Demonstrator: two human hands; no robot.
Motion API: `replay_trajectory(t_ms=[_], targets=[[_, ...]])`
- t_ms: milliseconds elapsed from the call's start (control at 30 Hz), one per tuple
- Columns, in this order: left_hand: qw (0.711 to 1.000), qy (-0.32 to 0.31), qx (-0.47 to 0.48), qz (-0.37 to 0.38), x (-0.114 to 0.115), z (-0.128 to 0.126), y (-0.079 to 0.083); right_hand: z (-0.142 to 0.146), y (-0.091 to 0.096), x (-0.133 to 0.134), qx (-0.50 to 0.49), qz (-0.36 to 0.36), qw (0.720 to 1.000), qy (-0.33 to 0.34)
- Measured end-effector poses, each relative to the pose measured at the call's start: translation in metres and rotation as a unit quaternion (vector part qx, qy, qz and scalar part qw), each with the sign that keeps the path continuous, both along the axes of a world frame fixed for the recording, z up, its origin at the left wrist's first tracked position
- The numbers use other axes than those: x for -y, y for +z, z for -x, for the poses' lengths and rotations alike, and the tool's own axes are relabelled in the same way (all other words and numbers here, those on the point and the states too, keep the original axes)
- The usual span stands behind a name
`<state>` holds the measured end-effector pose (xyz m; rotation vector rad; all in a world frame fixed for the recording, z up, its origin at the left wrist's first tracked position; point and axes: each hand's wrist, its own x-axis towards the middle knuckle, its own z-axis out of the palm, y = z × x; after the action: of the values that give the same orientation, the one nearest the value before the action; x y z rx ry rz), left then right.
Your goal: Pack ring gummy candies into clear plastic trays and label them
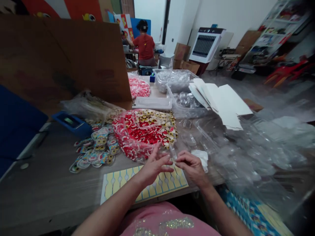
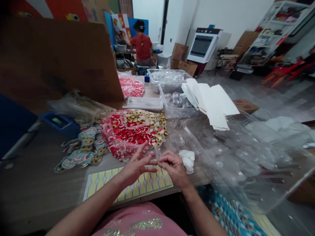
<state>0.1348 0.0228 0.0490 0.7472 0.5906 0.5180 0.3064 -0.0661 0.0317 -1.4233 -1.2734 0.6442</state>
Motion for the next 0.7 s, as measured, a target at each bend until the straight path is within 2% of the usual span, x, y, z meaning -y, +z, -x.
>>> replay_trajectory(t_ms=[133, 233, 300, 367, 467, 567, 633, 700], targets=[[0.997, -0.034, 0.049, 0.047, -0.005, -0.013, -0.013, 0.014, -0.005, 0.002, -0.033, 0.001, 0.997, 0.063], [0.996, -0.025, 0.061, 0.052, -0.004, -0.010, -0.024, 0.007, -0.009, 0.004, -0.072, 0.027, 0.994, 0.076], [0.997, -0.011, 0.059, 0.052, -0.003, -0.007, -0.028, -0.003, -0.012, 0.006, -0.082, 0.033, 0.994, 0.060], [0.998, 0.005, 0.040, 0.047, -0.002, -0.005, -0.031, -0.013, -0.014, 0.008, -0.047, 0.023, 0.999, 0.012], [0.999, 0.033, -0.007, 0.028, 0.000, -0.003, -0.034, -0.020, -0.014, 0.008, 0.089, 0.025, 0.995, -0.040], [0.998, 0.047, -0.026, 0.027, 0.004, -0.002, -0.034, -0.011, -0.009, 0.006, 0.173, 0.034, 0.984, 0.014], [0.999, 0.038, -0.014, 0.037, 0.008, 0.000, -0.031, 0.004, -0.005, 0.003, 0.174, 0.023, 0.982, 0.064], [0.999, 0.019, 0.006, 0.049, 0.011, 0.005, -0.028, 0.019, -0.003, 0.000, 0.165, 0.001, 0.983, 0.082]])
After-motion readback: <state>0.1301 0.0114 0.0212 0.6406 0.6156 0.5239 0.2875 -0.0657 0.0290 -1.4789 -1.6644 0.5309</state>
